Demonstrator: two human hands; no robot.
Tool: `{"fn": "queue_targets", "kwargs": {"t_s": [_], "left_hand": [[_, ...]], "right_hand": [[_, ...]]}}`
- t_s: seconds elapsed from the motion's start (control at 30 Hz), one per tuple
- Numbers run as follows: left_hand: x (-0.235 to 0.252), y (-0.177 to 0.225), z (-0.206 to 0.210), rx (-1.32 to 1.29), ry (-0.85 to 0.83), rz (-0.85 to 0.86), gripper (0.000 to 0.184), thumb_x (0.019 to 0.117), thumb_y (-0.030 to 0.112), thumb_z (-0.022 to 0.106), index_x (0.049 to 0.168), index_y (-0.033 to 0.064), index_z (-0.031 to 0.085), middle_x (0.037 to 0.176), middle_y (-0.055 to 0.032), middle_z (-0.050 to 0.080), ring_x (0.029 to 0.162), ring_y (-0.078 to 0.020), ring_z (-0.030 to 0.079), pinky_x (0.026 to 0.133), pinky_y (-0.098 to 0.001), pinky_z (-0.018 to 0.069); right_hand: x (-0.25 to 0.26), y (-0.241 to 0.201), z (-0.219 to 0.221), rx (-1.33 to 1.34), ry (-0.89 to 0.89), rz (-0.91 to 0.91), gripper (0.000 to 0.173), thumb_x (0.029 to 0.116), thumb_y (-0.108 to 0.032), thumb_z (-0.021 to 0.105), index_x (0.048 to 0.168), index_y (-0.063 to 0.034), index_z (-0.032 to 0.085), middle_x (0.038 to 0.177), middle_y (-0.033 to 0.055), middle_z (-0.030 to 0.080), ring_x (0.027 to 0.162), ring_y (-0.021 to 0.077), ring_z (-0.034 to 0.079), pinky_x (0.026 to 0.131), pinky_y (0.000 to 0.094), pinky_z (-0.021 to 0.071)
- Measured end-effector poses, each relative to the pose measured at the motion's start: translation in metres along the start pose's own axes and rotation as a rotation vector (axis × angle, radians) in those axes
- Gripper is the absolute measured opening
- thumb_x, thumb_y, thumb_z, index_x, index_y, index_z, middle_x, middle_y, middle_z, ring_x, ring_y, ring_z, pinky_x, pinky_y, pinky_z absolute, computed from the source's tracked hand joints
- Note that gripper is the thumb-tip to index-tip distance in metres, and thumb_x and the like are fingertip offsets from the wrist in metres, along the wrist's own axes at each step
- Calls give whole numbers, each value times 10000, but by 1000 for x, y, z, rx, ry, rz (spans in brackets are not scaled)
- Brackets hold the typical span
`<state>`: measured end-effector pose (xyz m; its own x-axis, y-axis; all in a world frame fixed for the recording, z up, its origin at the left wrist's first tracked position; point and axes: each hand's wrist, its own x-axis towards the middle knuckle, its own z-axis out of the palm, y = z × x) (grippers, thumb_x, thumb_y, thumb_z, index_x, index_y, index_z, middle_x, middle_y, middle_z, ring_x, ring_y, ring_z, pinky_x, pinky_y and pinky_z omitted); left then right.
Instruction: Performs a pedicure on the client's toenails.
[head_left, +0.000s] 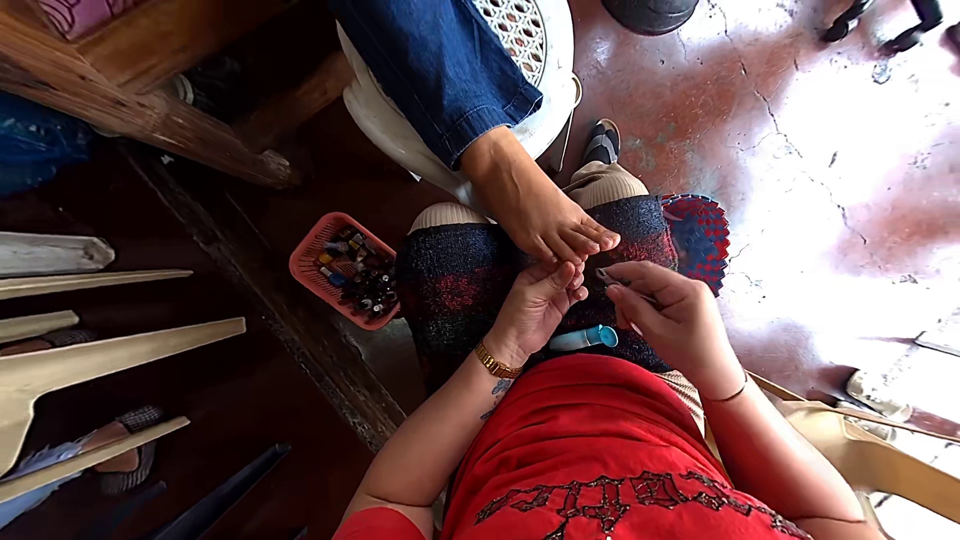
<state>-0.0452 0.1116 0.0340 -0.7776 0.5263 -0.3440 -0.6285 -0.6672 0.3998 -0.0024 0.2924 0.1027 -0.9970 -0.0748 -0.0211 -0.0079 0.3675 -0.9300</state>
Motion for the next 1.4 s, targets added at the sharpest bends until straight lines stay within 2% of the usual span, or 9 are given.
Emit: {"fn": "queue_targets", "kwargs": {"t_s": [0.1,0.2,0.8,0.97,1.07,1.23,1.4], "left_hand": [[2,-4,2,58,60,39,140,987,50,606,937,107,723,877,-8,680,791,-96,654,800,-282,575],[4,-7,3,75,93,58,171,994,30,591,930,104,732,872,-17,691,783,-97,656,799,-279,574],[7,-8,4,124,73,76,172,1020,42,555,968,112,703,833,2,658,743,-79,621,772,-258,554],[7,-8,4,143,67,80,171,1023,53,555,957,110,702,841,4,659,758,-81,624,790,-270,556],[7,-8,4,148,79,78,165,1018,51,568,942,110,702,830,6,662,744,-74,624,776,-256,554],[8,-9,3,174,70,79,158,1021,61,569,951,107,703,869,0,670,780,-78,625,792,-264,550],[8,-9,3,175,74,71,147,1025,63,564,965,106,692,880,0,669,783,-77,625,793,-263,550]], "right_hand": [[0,-1,13,-111,29,-2,213,1025,-118,586,1169,-40,721,771,-34,712,620,-7,630,582,159,547],[1,-3,21,-112,44,28,216,1029,-110,578,1175,-33,718,833,-15,741,618,10,660,575,167,575],[7,-18,24,-140,44,167,221,1049,-109,542,1175,-24,703,786,-9,734,527,38,648,493,193,573],[6,-18,27,-344,71,92,234,1041,-139,542,1168,-51,717,784,-18,717,555,19,622,524,198,553],[5,-19,34,-503,109,10,228,1026,-119,541,1156,-39,712,763,19,684,609,68,613,577,245,533],[2,-18,46,-638,169,-49,223,1019,-90,538,1157,-11,694,816,90,678,639,169,638,572,317,543],[3,-17,47,-628,160,-40,213,1024,-87,528,1152,-14,682,844,94,670,657,175,639,581,314,544]]}}
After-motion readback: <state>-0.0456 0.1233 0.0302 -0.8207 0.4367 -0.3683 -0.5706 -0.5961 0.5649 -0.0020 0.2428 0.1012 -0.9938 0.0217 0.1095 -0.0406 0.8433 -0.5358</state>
